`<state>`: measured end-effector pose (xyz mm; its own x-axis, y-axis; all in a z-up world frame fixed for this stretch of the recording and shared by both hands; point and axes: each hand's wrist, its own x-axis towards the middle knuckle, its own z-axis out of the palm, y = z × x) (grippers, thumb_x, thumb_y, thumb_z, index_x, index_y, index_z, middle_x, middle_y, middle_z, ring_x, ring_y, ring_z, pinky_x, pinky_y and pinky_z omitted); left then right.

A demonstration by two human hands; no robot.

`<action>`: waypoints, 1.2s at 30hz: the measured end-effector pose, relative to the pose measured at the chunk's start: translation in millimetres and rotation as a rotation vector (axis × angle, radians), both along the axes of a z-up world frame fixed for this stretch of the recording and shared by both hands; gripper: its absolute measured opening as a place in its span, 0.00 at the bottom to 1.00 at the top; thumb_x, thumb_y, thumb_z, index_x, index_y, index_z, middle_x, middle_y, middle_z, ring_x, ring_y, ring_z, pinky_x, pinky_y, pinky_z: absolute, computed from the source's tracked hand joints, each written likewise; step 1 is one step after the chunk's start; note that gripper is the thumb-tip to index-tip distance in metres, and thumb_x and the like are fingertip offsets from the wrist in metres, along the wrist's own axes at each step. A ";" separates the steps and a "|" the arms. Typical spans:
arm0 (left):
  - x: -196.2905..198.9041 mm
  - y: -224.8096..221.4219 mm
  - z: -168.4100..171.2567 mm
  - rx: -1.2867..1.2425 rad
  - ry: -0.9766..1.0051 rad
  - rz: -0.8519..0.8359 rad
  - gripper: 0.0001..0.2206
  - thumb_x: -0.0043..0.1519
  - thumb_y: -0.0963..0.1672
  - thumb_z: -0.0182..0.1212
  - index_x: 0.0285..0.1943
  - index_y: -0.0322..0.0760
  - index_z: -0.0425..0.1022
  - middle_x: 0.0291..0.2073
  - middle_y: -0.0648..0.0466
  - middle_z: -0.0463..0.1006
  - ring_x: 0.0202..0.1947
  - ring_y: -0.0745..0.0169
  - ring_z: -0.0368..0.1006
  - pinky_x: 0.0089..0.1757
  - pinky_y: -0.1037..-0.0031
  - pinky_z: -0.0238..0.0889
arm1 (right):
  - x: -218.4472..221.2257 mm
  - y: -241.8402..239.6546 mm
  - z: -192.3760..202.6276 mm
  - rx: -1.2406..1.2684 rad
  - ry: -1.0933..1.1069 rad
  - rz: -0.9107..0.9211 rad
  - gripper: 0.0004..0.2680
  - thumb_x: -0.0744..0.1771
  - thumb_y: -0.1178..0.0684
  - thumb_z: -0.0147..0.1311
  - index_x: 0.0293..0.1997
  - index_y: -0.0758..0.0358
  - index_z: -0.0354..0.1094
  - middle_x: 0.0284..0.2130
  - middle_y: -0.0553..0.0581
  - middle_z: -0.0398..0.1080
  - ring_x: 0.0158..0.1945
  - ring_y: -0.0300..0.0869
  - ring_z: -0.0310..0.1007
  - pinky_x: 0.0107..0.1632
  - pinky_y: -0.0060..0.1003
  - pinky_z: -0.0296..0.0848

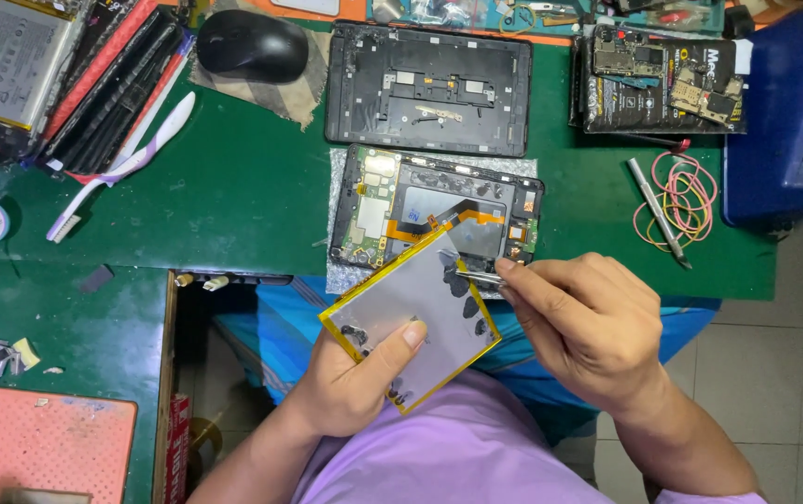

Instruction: Disassembling and reassembling internal components of a tablet, including the battery and internal frame.

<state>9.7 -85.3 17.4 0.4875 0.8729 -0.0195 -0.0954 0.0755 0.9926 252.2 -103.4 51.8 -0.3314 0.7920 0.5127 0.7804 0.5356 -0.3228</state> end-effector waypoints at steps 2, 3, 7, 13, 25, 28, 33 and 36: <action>-0.3 0.3 0.1 -0.001 -0.008 -0.003 0.13 0.68 0.45 0.51 0.53 0.32 0.75 0.45 0.53 0.80 0.47 0.60 0.75 0.50 0.68 0.71 | 0.0 0.6 -0.1 0.001 0.002 0.001 0.07 0.69 0.61 0.60 0.52 0.65 0.74 0.35 0.59 0.74 0.27 0.48 0.65 0.33 0.41 0.63; -0.5 0.7 0.0 -0.001 -0.016 -0.006 0.13 0.68 0.45 0.51 0.54 0.32 0.75 0.46 0.52 0.80 0.47 0.59 0.76 0.51 0.68 0.71 | 0.0 1.1 -0.2 0.003 0.004 0.003 0.07 0.69 0.61 0.61 0.52 0.65 0.75 0.35 0.59 0.74 0.27 0.48 0.65 0.33 0.41 0.63; -0.7 -1.1 -3.3 -0.067 -0.049 0.002 0.14 0.68 0.45 0.53 0.56 0.32 0.75 0.49 0.52 0.81 0.50 0.59 0.77 0.53 0.68 0.72 | -1.9 3.4 2.9 -0.007 0.021 0.007 0.06 0.69 0.62 0.61 0.50 0.66 0.75 0.35 0.60 0.75 0.27 0.48 0.66 0.32 0.40 0.63; 0.2 -3.5 -7.7 -0.211 -0.154 -0.016 0.14 0.67 0.45 0.53 0.58 0.32 0.73 0.51 0.50 0.80 0.53 0.57 0.76 0.54 0.66 0.72 | 0.4 5.4 2.7 -0.067 0.080 0.025 0.04 0.68 0.61 0.60 0.46 0.66 0.76 0.35 0.59 0.76 0.27 0.46 0.68 0.32 0.38 0.64; 4.2 -5.6 -10.5 -0.135 -0.129 0.018 0.15 0.69 0.45 0.51 0.60 0.32 0.72 0.55 0.50 0.78 0.58 0.55 0.74 0.59 0.65 0.68 | 1.9 -5.6 2.1 -0.170 0.143 -0.003 0.06 0.68 0.58 0.58 0.48 0.67 0.73 0.40 0.61 0.78 0.34 0.48 0.75 0.41 0.38 0.72; 12.4 -11.8 -14.8 -0.074 -0.072 0.099 0.18 0.69 0.45 0.50 0.64 0.29 0.71 0.63 0.46 0.74 0.66 0.52 0.68 0.69 0.65 0.55 | -4.1 -12.2 -4.8 -0.424 0.372 -0.113 0.12 0.69 0.51 0.52 0.55 0.65 0.70 0.41 0.57 0.75 0.36 0.38 0.73 0.33 0.26 0.71; 19.8 -17.8 -22.0 -0.073 -0.236 0.036 0.21 0.72 0.47 0.49 0.69 0.28 0.63 0.63 0.45 0.71 0.67 0.49 0.67 0.69 0.63 0.56 | 1.3 -18.9 -24.5 -0.793 1.125 -0.091 0.15 0.64 0.65 0.60 0.57 0.71 0.69 0.39 0.58 0.77 0.33 0.30 0.66 0.38 0.23 0.67; 0.8 -19.2 -33.9 -0.151 -0.318 -0.174 0.28 0.71 0.53 0.52 0.71 0.27 0.60 0.67 0.41 0.68 0.69 0.47 0.64 0.68 0.58 0.55 | 7.6 -20.8 -25.4 -0.796 1.132 -0.146 0.13 0.64 0.64 0.61 0.54 0.72 0.72 0.41 0.58 0.78 0.38 0.34 0.73 0.44 0.25 0.75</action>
